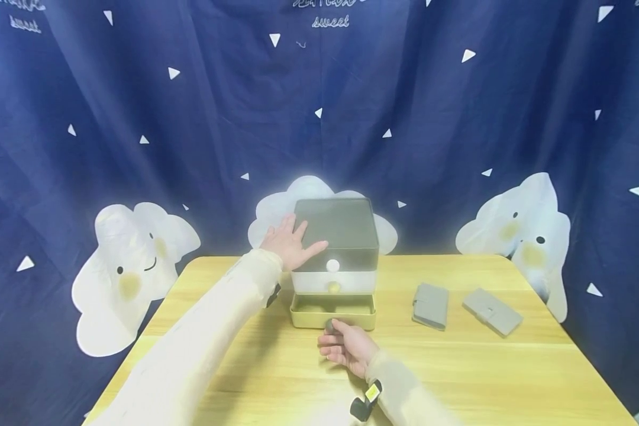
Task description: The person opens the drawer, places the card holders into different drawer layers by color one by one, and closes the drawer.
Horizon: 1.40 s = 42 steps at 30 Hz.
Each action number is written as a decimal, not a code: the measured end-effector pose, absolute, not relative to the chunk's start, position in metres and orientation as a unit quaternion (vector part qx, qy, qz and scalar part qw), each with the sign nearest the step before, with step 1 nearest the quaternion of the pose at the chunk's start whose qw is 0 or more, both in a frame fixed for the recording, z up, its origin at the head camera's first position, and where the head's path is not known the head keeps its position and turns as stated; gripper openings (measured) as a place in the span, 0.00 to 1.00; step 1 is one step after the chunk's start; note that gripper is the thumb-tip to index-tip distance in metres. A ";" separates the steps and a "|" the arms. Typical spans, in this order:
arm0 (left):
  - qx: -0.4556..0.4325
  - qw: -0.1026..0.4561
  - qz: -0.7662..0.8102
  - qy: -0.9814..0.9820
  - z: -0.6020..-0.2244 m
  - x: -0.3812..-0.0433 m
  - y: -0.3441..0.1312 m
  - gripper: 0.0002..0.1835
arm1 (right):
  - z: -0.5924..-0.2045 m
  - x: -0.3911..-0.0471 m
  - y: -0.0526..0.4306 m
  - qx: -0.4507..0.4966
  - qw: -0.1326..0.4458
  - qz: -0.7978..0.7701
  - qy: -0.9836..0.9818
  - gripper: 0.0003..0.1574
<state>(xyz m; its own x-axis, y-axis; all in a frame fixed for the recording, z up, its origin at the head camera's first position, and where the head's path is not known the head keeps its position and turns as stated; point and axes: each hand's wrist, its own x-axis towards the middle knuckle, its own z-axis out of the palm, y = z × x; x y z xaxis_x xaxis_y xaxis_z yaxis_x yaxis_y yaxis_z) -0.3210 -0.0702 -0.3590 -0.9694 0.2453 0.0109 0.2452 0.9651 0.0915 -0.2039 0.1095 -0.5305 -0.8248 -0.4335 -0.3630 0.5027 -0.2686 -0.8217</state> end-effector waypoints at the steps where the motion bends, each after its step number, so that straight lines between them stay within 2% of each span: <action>1: 0.123 0.001 0.048 0.991 -0.359 -0.321 -0.070 0.60 | -0.530 -0.201 0.110 0.032 0.297 -0.795 0.529 0.30; 13: 0.123 -0.005 0.051 0.991 -0.360 -0.321 -0.071 0.60 | -0.530 -0.172 0.112 0.003 0.329 -0.779 0.534 0.29; 26: 0.119 -0.003 0.056 0.991 -0.361 -0.322 -0.071 0.60 | -0.528 -0.147 0.115 -0.010 0.341 -0.763 0.550 0.33; 34: 0.123 -0.008 0.056 0.991 -0.357 -0.317 -0.069 0.57 | -0.528 -0.138 0.120 -0.023 0.361 -0.760 0.540 0.34; 42: 0.122 -0.004 0.056 0.991 -0.361 -0.322 -0.070 0.59 | -0.531 -0.133 0.123 -0.028 0.372 -0.762 0.530 0.34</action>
